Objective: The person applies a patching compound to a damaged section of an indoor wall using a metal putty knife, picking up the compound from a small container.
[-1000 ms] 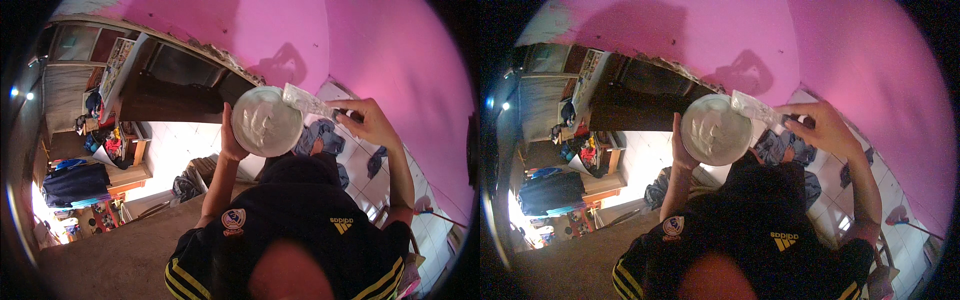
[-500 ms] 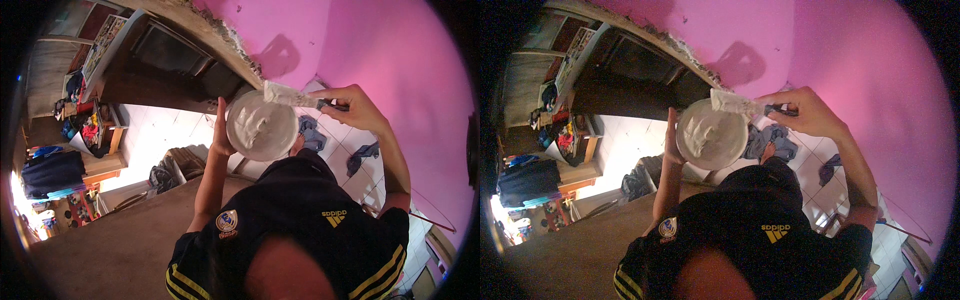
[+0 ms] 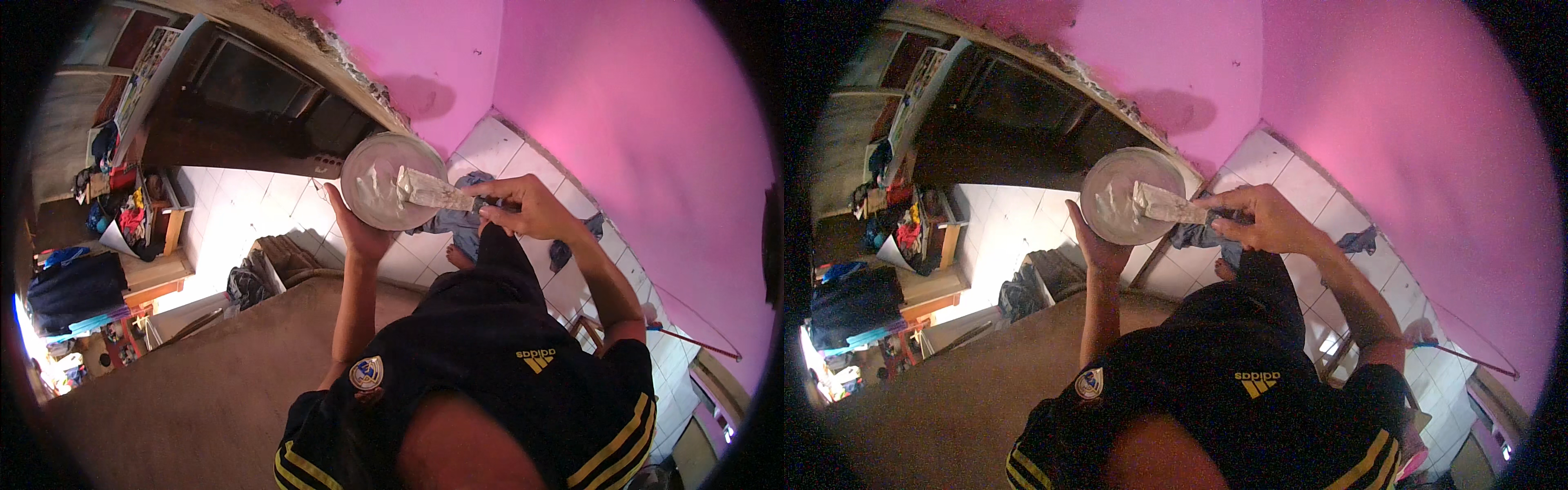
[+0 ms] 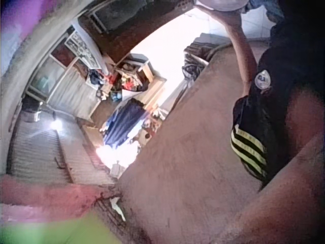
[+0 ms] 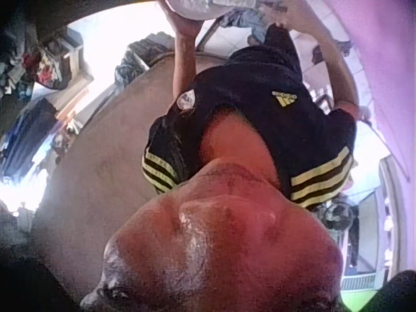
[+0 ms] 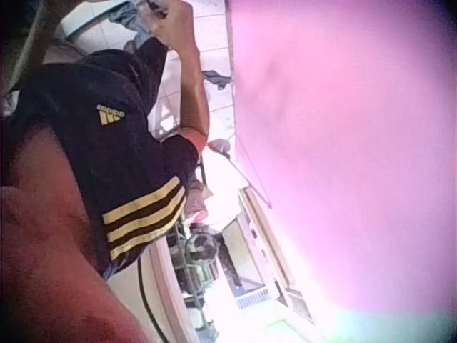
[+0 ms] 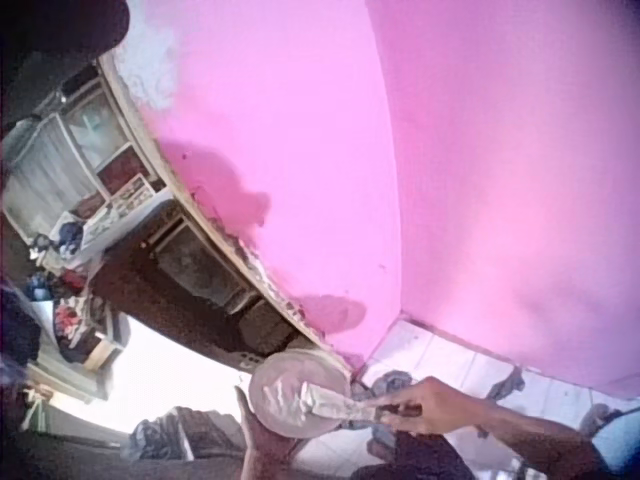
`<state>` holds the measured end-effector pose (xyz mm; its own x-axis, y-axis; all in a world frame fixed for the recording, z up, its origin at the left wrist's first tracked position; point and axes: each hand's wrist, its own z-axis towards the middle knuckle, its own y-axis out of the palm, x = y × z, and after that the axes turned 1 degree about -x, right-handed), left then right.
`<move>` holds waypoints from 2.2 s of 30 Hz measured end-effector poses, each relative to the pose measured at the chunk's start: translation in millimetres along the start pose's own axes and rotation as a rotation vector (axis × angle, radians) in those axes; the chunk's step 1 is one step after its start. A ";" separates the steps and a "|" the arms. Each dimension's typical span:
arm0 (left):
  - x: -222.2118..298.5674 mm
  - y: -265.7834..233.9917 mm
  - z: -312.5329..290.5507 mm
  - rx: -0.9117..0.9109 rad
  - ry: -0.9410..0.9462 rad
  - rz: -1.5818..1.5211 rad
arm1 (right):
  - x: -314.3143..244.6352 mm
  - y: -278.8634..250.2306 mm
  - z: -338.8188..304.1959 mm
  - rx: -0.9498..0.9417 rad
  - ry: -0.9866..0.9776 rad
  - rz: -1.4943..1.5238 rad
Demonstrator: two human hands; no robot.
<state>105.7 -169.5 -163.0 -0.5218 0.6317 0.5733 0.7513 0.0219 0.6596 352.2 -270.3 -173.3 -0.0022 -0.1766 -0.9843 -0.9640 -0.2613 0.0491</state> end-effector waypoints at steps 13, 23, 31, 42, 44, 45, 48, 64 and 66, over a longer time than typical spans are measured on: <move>-65.7 41.2 11.7 0.101 0.197 -0.058 | 50.9 -48.0 -12.8 -0.069 0.007 0.645; -76.1 77.5 4.1 0.166 0.388 -0.043 | 31.3 -87.3 -3.2 -0.104 -0.078 0.591; -60.6 42.3 -20.1 0.307 0.501 0.161 | 37.8 -31.4 1.3 -0.127 -0.212 0.356; -43.3 38.7 -14.9 0.426 0.263 0.275 | 11.6 -112.0 -1.4 -0.265 0.034 0.045; -36.9 29.7 -10.0 0.378 0.148 0.277 | 23.7 -115.6 1.8 -0.256 0.014 0.030; -34.0 26.5 -8.3 0.354 0.092 0.277 | 22.8 -118.3 1.7 -0.255 0.046 0.023; -31.1 29.8 -4.6 0.295 0.042 0.329 | 13.8 -121.2 4.2 -0.262 0.079 -0.091; -50.7 -4.6 17.2 0.162 0.184 0.036 | 47.3 -47.3 1.2 -0.196 0.083 0.219; -57.3 -7.2 18.3 0.164 0.191 -0.014 | 52.0 -40.5 2.3 -0.151 0.065 0.203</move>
<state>137.6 -191.6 -209.5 -0.5873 0.4734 0.6565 0.7911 0.1646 0.5891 390.5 -266.7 -226.9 -0.1695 -0.2994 -0.9390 -0.8949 -0.3524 0.2739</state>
